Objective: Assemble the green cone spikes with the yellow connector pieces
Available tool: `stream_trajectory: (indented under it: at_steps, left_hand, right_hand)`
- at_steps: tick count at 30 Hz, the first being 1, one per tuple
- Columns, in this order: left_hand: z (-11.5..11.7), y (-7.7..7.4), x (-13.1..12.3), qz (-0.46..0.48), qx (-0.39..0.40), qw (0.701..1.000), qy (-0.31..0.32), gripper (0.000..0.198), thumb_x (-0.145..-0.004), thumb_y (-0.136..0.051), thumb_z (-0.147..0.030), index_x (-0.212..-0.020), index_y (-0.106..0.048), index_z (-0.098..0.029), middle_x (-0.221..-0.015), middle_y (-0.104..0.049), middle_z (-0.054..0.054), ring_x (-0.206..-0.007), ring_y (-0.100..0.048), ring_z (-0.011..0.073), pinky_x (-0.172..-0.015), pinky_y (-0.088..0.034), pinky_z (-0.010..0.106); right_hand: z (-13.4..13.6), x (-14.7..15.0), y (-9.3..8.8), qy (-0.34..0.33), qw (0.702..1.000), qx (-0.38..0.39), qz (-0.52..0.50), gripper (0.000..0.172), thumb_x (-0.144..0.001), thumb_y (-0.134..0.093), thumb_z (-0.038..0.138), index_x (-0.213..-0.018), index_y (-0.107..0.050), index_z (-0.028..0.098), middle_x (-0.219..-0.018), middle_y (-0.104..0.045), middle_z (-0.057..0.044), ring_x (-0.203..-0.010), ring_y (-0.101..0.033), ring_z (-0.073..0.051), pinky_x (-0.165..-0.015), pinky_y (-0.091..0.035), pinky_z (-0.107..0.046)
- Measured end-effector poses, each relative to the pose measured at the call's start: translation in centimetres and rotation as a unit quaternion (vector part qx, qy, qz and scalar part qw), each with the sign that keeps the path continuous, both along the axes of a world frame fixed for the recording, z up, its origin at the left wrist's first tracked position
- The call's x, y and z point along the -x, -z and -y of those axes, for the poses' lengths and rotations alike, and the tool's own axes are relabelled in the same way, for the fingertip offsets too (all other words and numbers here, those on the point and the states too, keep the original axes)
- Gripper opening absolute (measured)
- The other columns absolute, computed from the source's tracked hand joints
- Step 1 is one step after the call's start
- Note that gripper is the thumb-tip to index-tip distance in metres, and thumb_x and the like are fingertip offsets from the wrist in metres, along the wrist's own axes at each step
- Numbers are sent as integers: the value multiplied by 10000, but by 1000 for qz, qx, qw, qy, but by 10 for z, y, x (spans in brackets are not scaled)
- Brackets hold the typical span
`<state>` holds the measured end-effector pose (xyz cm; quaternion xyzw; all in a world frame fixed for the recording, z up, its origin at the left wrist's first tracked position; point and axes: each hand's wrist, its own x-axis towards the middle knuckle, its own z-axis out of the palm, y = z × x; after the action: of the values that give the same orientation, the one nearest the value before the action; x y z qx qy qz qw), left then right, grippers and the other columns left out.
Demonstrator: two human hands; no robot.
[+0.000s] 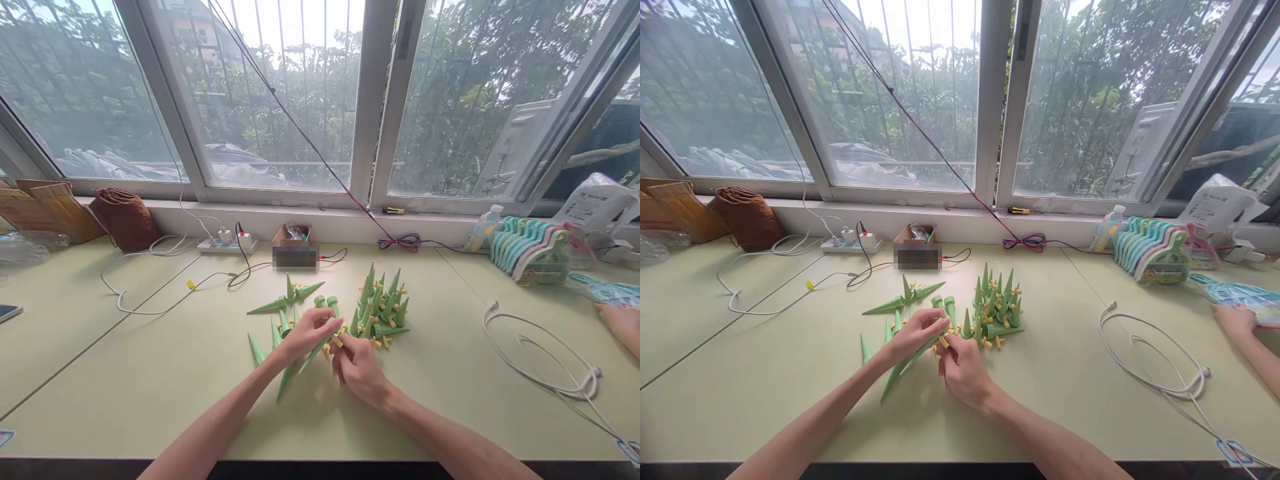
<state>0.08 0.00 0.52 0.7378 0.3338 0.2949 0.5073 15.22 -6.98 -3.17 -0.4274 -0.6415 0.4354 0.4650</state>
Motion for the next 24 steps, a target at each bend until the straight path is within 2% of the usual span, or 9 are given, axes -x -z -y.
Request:
stream_trajectory:
  at_steps: [8,24]
  left_hand:
    - [-1,1,-1,-1,-4,1000,0,406,-923,-542,-499,-726,-548,-145,-628,-518,-15,-544,-535,97,-490,-367,193]
    - [1,-1,0,2,-3,1000,1,405,-918,-548,-498,-719,-551,-144,-623,-511,-22,-543,-538,95,-493,-379,189]
  right_hand:
    - [2,0,1,2,1000,-8,8,203,-906,-432,171,-708,-456,205,-495,-560,35,-346,-488,-99,-405,-352,-202]
    - [1,0,-1,0,1000,-5,10,258,-936,-452,245,-681,-435,211,-483,-544,36,-332,-477,-101,-385,-345,-205]
